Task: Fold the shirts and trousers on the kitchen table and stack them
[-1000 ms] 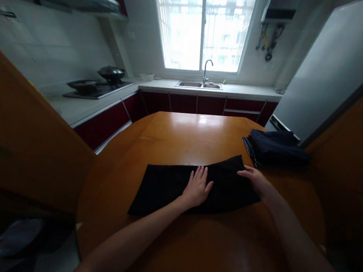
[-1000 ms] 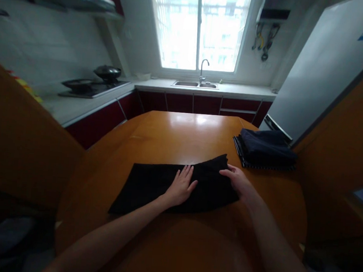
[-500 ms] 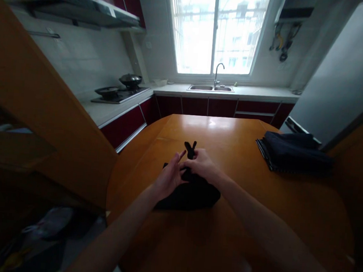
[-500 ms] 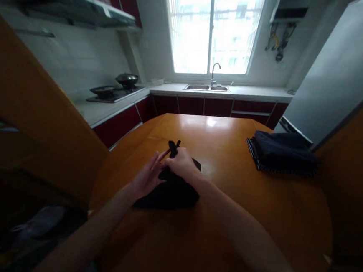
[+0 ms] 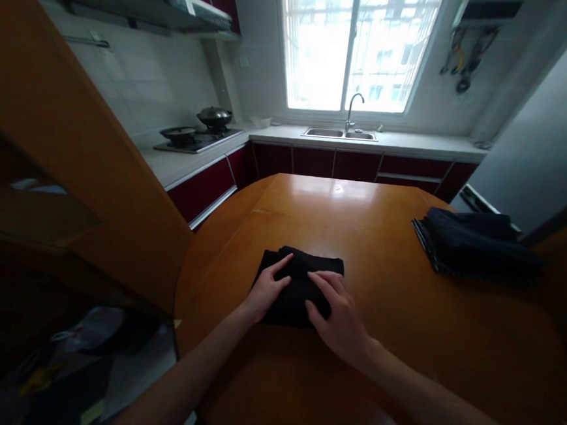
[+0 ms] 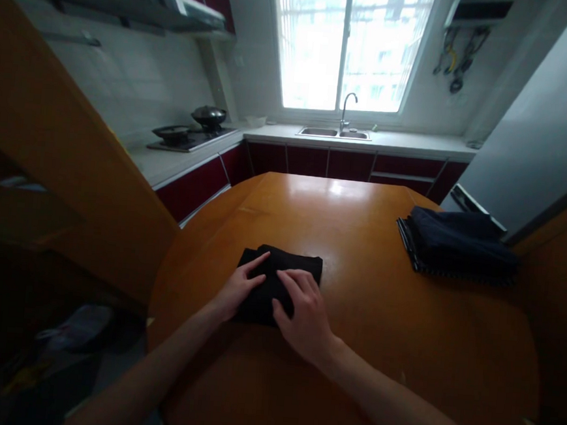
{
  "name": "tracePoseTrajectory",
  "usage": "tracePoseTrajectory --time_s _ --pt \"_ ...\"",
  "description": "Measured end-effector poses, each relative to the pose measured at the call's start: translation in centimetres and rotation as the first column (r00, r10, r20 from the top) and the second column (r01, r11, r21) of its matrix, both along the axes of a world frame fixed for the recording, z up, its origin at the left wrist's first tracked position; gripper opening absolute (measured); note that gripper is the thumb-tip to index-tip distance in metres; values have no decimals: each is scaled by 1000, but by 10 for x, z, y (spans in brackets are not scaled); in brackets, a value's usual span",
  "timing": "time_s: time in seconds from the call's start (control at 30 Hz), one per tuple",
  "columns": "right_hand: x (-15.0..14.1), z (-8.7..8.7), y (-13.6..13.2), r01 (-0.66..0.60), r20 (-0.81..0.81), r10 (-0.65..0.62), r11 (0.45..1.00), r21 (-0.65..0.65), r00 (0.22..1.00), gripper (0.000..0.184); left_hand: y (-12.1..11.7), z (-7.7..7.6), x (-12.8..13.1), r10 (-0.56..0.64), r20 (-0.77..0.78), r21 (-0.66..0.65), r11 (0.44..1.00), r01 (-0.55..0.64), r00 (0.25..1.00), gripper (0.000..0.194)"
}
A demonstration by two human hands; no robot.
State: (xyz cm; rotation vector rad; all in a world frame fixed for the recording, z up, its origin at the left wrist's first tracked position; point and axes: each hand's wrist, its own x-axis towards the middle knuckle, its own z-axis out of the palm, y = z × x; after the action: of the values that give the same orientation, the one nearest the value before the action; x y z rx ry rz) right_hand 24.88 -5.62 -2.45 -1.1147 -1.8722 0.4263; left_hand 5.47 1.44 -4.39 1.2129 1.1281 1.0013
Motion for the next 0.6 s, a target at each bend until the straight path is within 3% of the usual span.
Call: tracePoseTrajectory --time_s 0.1,0.2,0.33,0.43,0.5,0.6 --pt "25 -28 -7 151 121 -154 988 31 981 77 2 3 0 -31 -32 40 999 32 999 73" --pt "36 -48 -4 185 228 -185 983 22 956 84 4 14 1 -27 -132 149 988 47 991 71" --pt "35 -55 0 153 305 -156 988 34 940 91 7 40 -4 -14 -272 291 952 96 962 67" --pt "28 -56 0 120 378 -141 990 79 915 96 7 51 -15 -17 -300 305 945 113 954 68" --pt "22 -59 0 92 445 -132 989 112 885 96 5 49 -25 -15 -291 268 959 96 957 70" --pt "16 -61 2 28 539 -82 994 109 838 92 -4 32 -41 12 -263 181 983 37 965 73"
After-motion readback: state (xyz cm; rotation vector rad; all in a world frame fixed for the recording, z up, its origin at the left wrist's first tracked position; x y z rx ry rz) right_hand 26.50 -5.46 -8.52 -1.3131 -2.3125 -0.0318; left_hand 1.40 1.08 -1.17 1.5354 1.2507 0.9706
